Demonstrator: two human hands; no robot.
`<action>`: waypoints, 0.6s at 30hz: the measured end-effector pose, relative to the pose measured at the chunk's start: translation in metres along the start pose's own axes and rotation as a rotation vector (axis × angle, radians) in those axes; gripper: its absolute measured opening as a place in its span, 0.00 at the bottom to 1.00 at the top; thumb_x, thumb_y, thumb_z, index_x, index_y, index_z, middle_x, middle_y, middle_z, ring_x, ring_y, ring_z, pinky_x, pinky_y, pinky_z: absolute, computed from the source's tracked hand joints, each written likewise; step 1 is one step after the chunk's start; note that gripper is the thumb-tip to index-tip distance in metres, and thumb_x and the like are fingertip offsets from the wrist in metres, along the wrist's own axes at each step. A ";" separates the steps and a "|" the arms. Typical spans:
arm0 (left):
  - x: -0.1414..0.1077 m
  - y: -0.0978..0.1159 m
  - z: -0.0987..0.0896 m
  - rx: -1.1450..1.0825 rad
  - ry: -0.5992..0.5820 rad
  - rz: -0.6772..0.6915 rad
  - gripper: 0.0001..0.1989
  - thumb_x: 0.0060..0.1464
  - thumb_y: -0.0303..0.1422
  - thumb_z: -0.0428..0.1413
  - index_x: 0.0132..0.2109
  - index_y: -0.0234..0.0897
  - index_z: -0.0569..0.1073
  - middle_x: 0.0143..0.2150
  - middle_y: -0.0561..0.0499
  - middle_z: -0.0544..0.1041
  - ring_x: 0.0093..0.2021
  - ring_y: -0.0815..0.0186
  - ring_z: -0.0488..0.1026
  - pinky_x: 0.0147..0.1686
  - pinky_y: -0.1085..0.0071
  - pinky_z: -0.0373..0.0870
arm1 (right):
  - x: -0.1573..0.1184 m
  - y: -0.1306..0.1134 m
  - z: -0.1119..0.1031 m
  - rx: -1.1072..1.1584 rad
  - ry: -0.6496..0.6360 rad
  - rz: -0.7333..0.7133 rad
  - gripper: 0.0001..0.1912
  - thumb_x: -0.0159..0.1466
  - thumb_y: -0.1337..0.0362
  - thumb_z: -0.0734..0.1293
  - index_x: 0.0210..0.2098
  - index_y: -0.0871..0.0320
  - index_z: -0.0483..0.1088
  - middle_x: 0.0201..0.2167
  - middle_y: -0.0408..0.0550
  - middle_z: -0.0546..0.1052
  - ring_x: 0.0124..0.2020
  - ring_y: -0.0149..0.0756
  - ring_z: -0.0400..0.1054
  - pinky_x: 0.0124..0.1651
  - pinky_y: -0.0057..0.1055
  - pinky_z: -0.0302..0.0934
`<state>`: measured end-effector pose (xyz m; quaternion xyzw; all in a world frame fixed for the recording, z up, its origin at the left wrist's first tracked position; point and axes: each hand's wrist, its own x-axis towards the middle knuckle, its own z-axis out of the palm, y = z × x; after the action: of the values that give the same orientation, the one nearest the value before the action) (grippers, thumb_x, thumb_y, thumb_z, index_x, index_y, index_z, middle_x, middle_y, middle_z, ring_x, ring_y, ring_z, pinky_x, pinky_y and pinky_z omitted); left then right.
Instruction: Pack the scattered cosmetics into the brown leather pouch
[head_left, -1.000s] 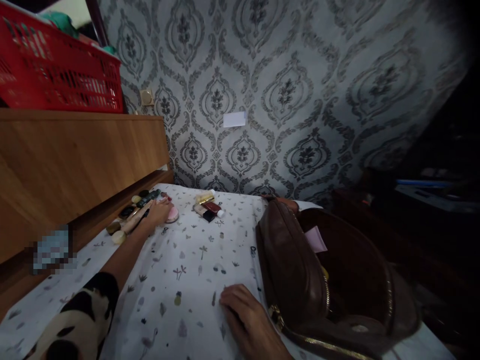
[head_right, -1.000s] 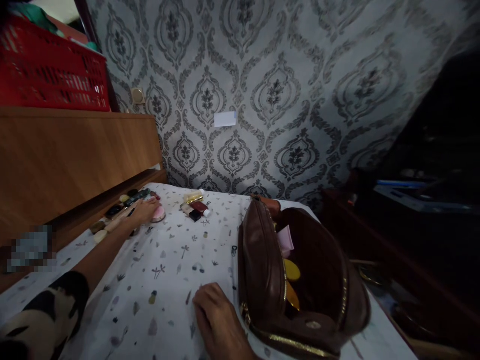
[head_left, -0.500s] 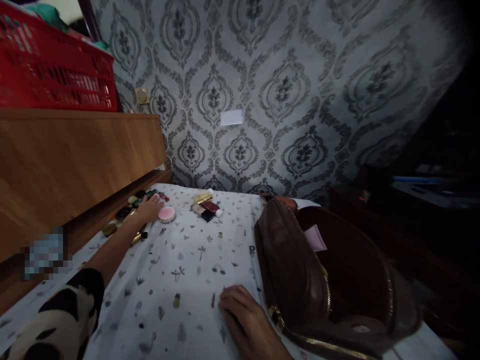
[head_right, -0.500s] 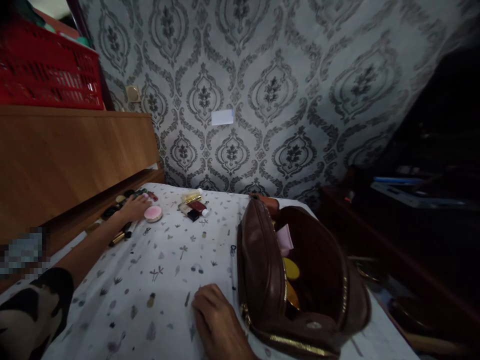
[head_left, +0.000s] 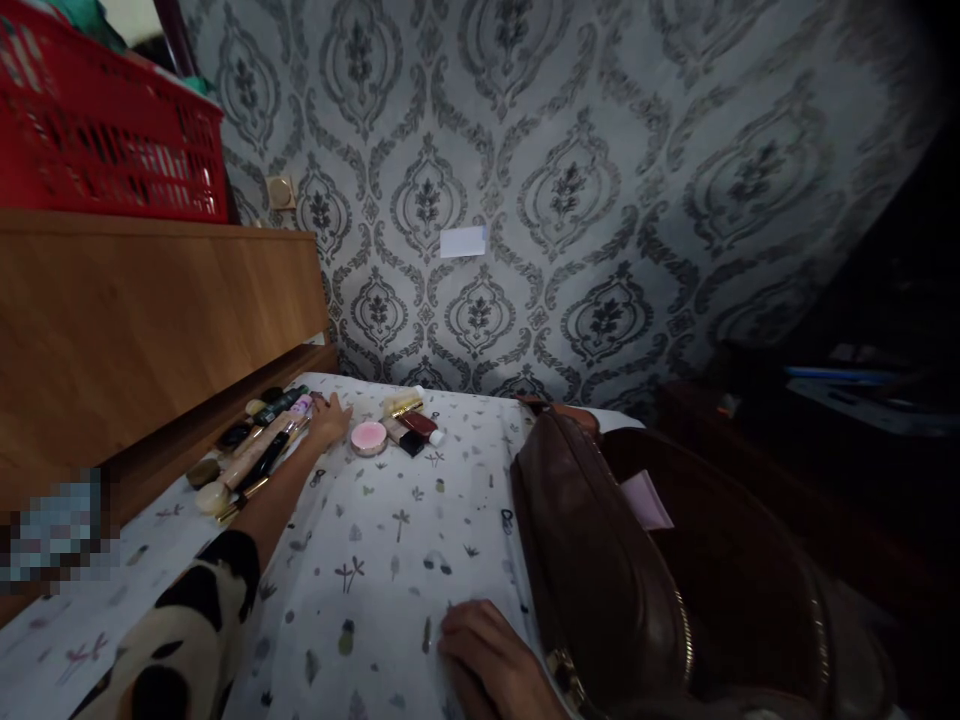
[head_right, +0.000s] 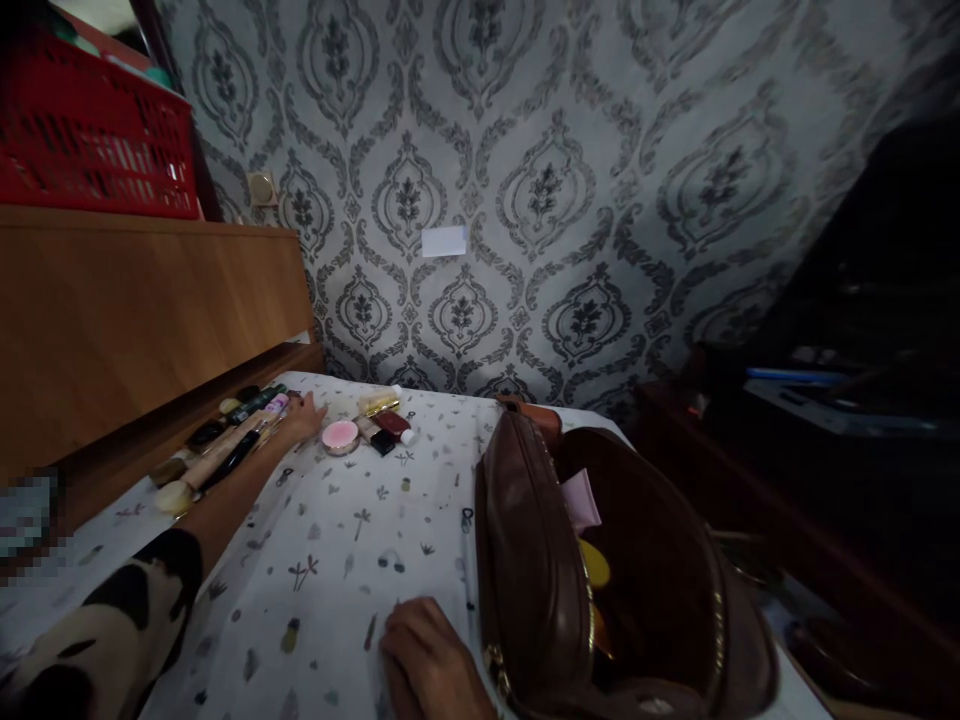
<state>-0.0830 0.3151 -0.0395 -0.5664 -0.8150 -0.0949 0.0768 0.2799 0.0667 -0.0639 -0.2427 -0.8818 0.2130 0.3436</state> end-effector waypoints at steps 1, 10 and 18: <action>0.002 0.002 0.000 -0.010 0.008 -0.003 0.23 0.65 0.41 0.53 0.61 0.34 0.66 0.61 0.38 0.69 0.57 0.52 0.71 0.53 0.51 0.71 | 0.000 0.001 0.001 0.000 0.000 -0.002 0.15 0.62 0.81 0.60 0.40 0.57 0.70 0.39 0.49 0.76 0.44 0.37 0.70 0.46 0.31 0.68; -0.004 0.011 -0.012 -0.061 0.027 0.250 0.16 0.65 0.39 0.54 0.55 0.37 0.71 0.54 0.45 0.74 0.50 0.60 0.74 0.50 0.58 0.73 | -0.007 0.007 0.004 -0.014 0.001 -0.025 0.16 0.62 0.82 0.61 0.41 0.58 0.69 0.41 0.51 0.75 0.46 0.39 0.69 0.47 0.32 0.68; 0.003 -0.060 -0.052 0.101 0.113 -0.076 0.24 0.58 0.31 0.49 0.61 0.26 0.69 0.68 0.26 0.59 0.70 0.37 0.48 0.59 0.35 0.51 | -0.006 0.008 0.005 0.006 -0.006 0.002 0.16 0.62 0.82 0.61 0.41 0.58 0.71 0.41 0.50 0.76 0.46 0.38 0.69 0.47 0.32 0.68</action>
<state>-0.1392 0.2847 0.0081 -0.5243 -0.8340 -0.0881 0.1473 0.2822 0.0680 -0.0748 -0.2418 -0.8820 0.2170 0.3414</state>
